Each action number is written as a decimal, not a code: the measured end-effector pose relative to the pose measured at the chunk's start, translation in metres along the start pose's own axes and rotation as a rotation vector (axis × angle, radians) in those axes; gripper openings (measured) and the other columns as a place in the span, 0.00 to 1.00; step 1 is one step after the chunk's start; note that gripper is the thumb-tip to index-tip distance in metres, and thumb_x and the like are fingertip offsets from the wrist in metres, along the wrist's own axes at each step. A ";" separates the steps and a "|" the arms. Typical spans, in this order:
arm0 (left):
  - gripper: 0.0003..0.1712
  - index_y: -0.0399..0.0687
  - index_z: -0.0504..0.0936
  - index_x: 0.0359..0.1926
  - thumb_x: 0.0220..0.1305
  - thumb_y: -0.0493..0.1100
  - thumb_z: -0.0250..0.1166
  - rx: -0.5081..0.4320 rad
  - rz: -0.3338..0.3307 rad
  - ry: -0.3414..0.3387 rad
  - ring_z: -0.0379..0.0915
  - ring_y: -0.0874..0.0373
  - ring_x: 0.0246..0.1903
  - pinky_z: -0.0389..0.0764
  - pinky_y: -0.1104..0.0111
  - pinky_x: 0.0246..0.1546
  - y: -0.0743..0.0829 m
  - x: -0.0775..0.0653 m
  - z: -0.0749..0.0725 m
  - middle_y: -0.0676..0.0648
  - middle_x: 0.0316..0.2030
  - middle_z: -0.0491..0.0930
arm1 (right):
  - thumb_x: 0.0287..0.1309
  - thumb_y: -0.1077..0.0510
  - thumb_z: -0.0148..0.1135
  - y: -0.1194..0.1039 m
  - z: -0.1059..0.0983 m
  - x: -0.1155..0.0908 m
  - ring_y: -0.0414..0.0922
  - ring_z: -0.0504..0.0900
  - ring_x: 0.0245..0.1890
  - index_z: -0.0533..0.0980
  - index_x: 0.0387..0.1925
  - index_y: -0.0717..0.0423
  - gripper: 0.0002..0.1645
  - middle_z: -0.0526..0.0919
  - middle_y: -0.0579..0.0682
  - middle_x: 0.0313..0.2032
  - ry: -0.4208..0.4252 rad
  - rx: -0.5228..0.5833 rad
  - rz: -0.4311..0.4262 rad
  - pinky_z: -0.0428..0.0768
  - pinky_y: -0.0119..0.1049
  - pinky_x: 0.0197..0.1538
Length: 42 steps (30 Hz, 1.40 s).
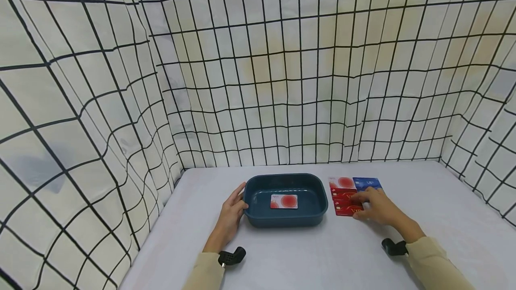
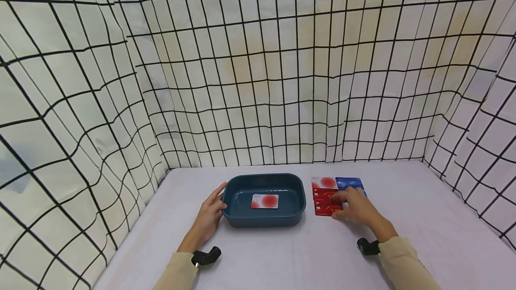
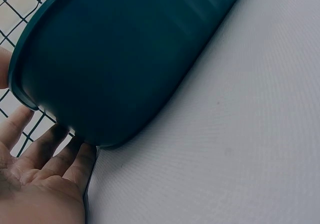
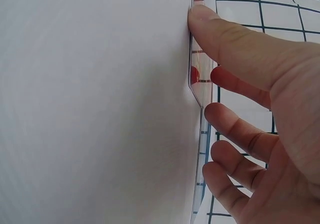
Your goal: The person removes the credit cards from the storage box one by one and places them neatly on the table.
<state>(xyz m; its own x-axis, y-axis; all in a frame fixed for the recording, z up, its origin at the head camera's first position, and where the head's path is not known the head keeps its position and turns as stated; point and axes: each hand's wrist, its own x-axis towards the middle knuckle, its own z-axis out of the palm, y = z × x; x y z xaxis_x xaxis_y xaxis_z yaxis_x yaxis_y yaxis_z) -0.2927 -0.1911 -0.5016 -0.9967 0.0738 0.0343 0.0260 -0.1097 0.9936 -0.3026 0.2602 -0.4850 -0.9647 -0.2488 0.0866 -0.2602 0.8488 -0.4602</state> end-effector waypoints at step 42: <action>0.41 0.53 0.61 0.78 0.64 0.30 0.53 -0.029 0.004 0.007 0.57 0.42 0.77 0.54 0.46 0.78 -0.001 0.000 0.001 0.38 0.78 0.59 | 0.59 0.55 0.72 -0.148 0.026 0.032 0.54 0.80 0.54 0.80 0.55 0.54 0.23 0.83 0.54 0.52 0.079 0.327 -0.292 0.81 0.55 0.60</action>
<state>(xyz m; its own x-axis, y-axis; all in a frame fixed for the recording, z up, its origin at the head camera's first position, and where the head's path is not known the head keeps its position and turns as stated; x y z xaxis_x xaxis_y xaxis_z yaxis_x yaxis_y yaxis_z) -0.2926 -0.1901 -0.5029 -0.9971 0.0659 0.0377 0.0282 -0.1389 0.9899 -0.2941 0.1145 -0.4368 -0.8560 -0.4093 0.3159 -0.5081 0.5531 -0.6602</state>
